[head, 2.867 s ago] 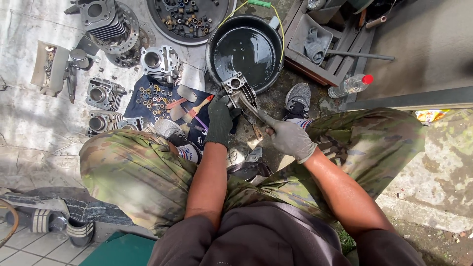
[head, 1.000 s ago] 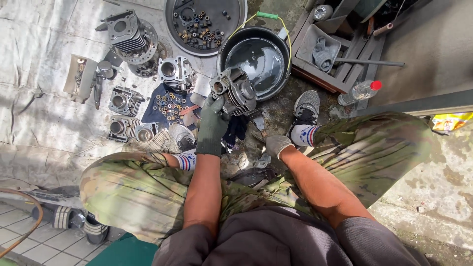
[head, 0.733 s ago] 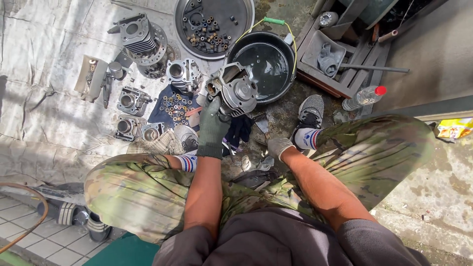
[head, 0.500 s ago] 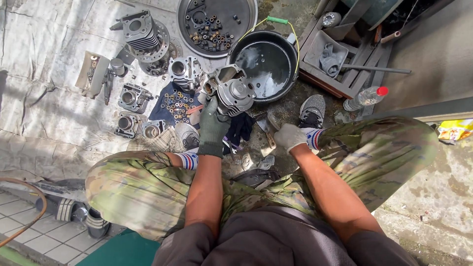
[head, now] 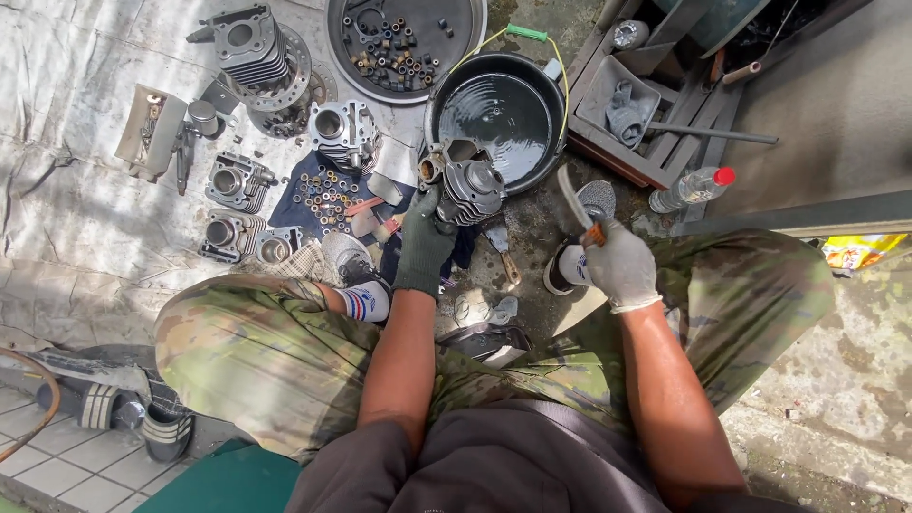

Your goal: Cleaning carbon deposits and debris from a motorcycle engine component using a metal scraping tool.

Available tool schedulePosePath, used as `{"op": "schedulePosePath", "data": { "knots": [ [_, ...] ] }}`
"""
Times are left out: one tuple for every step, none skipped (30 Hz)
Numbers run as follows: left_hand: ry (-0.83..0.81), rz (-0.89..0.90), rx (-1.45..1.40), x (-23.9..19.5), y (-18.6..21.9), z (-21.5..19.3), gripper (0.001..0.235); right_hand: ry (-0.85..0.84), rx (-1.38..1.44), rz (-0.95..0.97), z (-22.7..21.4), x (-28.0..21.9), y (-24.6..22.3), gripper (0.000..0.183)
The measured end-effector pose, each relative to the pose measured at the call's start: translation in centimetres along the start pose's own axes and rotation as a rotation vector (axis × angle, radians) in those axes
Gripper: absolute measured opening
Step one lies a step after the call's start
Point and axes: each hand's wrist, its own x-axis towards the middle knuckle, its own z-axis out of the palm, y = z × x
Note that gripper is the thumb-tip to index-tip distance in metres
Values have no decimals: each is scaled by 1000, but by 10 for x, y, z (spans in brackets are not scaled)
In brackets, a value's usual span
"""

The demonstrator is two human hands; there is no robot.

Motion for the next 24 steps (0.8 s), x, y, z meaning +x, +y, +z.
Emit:
{"op": "schedulePosePath", "data": {
  "knots": [
    [3, -3, -1, -2, -11, 6, 25, -2, -3, 3, -9, -1, -8, 48],
    [151, 90, 201, -4, -21, 11, 30, 94, 209, -50, -16, -4, -15, 50],
    [299, 182, 405, -7, -32, 15, 39, 192, 421, -101, -23, -7, -21, 53],
    [299, 179, 410, -3, -34, 10, 39, 190, 424, -96, -5, 8, -27, 53],
    [216, 114, 338, 2, -35, 4, 36, 185, 693, -191, 14, 23, -33, 53],
    [133, 53, 262, 7, -35, -1, 32, 178, 962, -292, 32, 38, -41, 52],
    [133, 55, 264, 12, -34, -7, 32, 177, 964, -293, 44, 43, -48, 52],
    [11, -36, 145, 17, -33, -13, 28, 156, 1080, -305, 56, 49, -56, 46],
    [-110, -127, 27, 22, -32, -19, 25, 133, 1197, -316, 67, 54, -64, 40],
    [-105, -122, 24, 12, -31, -10, 25, 126, 1194, -318, 74, 59, -67, 40],
    [-97, -133, 11, 3, -30, 0, 24, 126, 1273, -300, 81, 64, -71, 39],
    [-89, -151, 0, -7, -33, 9, 23, 131, 1351, -276, 88, 69, -72, 38],
    [-84, -154, -1, -11, -32, 16, 23, 129, 1347, -271, 106, 96, -64, 38],
    [-114, -136, 39, -16, -32, 23, 19, 99, 1350, -260, 124, 123, -55, 41],
    [-145, -117, 79, -20, -33, 30, 16, 69, 1353, -248, 143, 149, -46, 44],
    [-139, -121, 80, -10, -36, 21, 16, 68, 1353, -241, 145, 151, -48, 44],
    [-142, -115, 101, 1, -40, 12, 16, 77, 1321, -252, 147, 152, -50, 42],
    [-143, -107, 122, 11, -43, 2, 16, 83, 1289, -264, 150, 152, -52, 40],
    [-136, -109, 124, 16, -42, -3, 16, 78, 1288, -258, 149, 147, -56, 40],
    [-117, -99, 159, 21, -42, -8, 16, 107, 1260, -269, 148, 142, -59, 43],
    [-98, -89, 194, 25, -42, -14, 17, 135, 1231, -280, 147, 137, -63, 47],
    [-92, -95, 195, 24, -41, -9, 17, 134, 1229, -272, 145, 133, -66, 47],
    [-54, -102, 238, 23, -40, -5, 20, 138, 1229, -289, 142, 130, -70, 44],
    [-15, -107, 280, 22, -39, 0, 23, 141, 1229, -308, 140, 126, -74, 42]
  ]
}}
